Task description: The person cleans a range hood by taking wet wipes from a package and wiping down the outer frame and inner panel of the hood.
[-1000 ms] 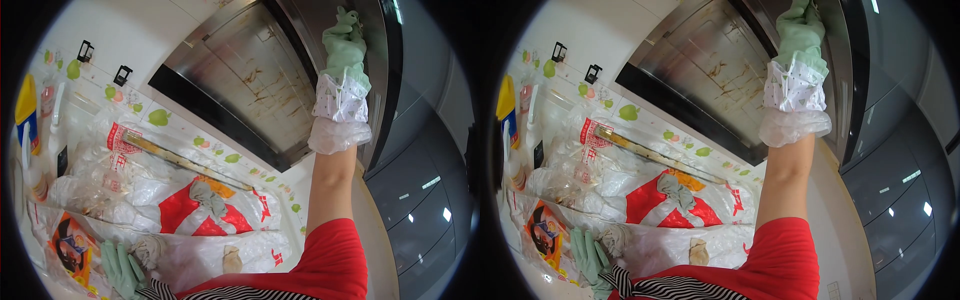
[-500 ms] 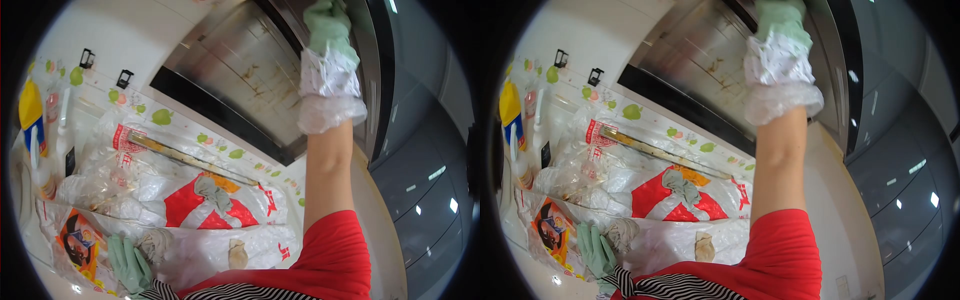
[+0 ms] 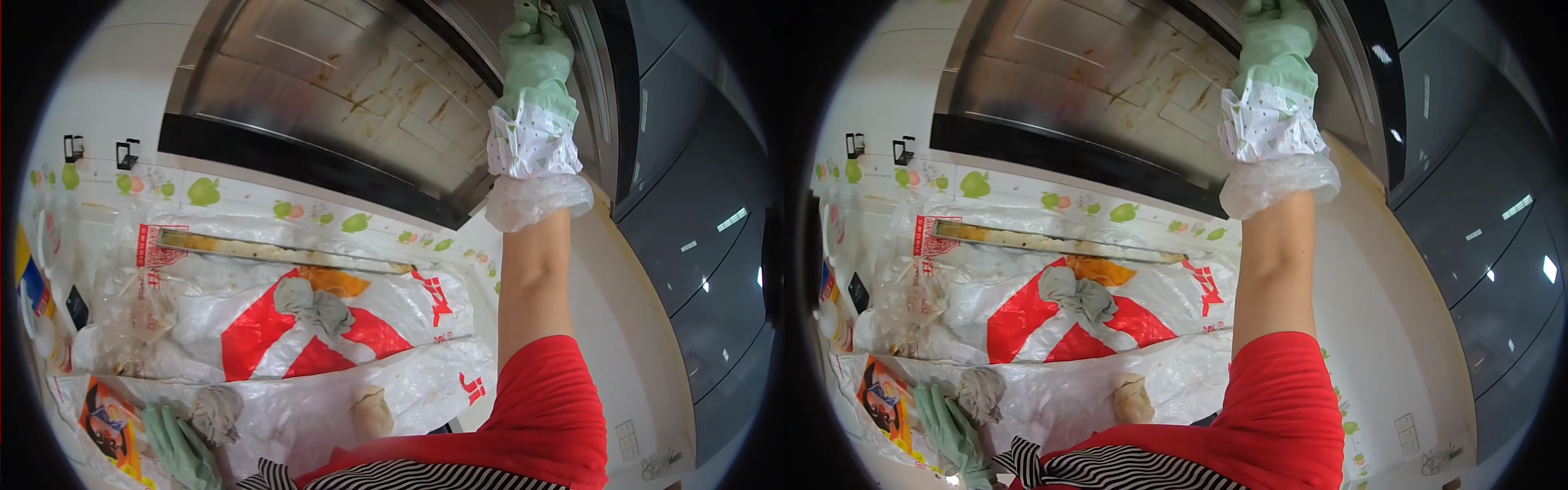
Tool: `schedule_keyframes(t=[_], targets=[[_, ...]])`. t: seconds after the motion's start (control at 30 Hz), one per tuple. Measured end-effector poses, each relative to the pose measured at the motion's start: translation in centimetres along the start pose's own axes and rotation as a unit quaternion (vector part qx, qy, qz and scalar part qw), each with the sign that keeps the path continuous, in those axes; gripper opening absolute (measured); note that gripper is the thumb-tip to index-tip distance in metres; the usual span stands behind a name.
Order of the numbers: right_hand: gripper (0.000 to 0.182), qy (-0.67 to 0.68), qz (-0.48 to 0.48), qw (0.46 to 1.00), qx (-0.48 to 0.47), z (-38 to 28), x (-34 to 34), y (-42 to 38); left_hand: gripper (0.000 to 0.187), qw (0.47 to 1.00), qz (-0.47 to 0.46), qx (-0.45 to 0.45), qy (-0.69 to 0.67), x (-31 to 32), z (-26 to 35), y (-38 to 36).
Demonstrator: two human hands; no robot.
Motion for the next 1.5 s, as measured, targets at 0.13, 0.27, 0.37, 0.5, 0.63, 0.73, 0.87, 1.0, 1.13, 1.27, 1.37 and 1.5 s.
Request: schedule_keyframes(t=[0.13,0.27,0.37,0.5,0.63,0.73,0.87,1.0,1.13,1.27,1.37,1.5], targets=[[0.023,0.044,-0.009,0.999,-0.004,-2.9,-6.6,0.5,0.037,1.0,-0.01,-0.005,0.005,0.3,0.0,-0.2],[0.021,0.046,0.024,0.999,0.015,-6.4,-10.0,-1.2,0.039,0.999,-0.002,0.006,0.039,1.8,-1.5,-0.8],[0.017,0.059,0.165,0.984,0.012,-8.1,-11.7,-3.7,0.04,0.998,-0.021,-0.008,0.059,1.6,-1.3,-1.0],[0.014,0.142,0.233,0.962,-0.005,-12.3,-20.8,-3.1,0.04,0.997,-0.017,-0.006,0.081,1.8,-1.3,-1.2],[0.026,0.2,0.197,0.96,-0.005,-15.3,-25.8,-2.6,0.04,0.997,-0.021,-0.018,0.069,2.2,-1.4,-1.3],[0.027,0.116,0.225,0.966,-0.048,-17.2,-30.9,-1.3,0.039,0.996,-0.029,-0.026,0.083,2.8,-2.2,-1.2],[0.03,-0.165,0.245,0.955,-0.032,-18.5,-32.1,-3.8,0.038,0.996,-0.019,-0.028,0.081,2.2,-1.0,-0.7],[0.031,-0.198,0.277,0.94,-0.023,-20.7,-37.4,-5.5,0.037,0.997,-0.005,-0.012,0.08,1.8,-0.6,-0.5],[0.033,-0.202,0.239,0.95,0.006,-22.5,-40.4,-5.4,0.037,0.996,-0.016,-0.015,0.082,1.7,-0.9,-0.6],[0.034,-0.137,0.107,0.983,0.058,-23.3,-42.9,-1.7,0.037,0.997,-0.003,-0.01,0.079,2.4,-1.6,-0.6],[0.034,-0.002,0.023,0.999,0.038,-22.6,-45.4,-0.1,0.037,0.996,-0.006,-0.01,0.089,2.1,-1.2,-0.6],[0.027,-0.421,0.105,0.899,-0.062,-17.7,-41.8,-1.2,0.037,0.996,-0.006,-0.016,0.09,1.9,-0.4,-0.3]])
Point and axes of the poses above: each hand's wrist, its own y-axis towards the middle knuckle, its own x-axis out of the palm, z = x × y, the point moved 1 cm from there along y, towards the middle knuckle, and after that the axes turned 10 degrees about -z, right-handed, at the moved point
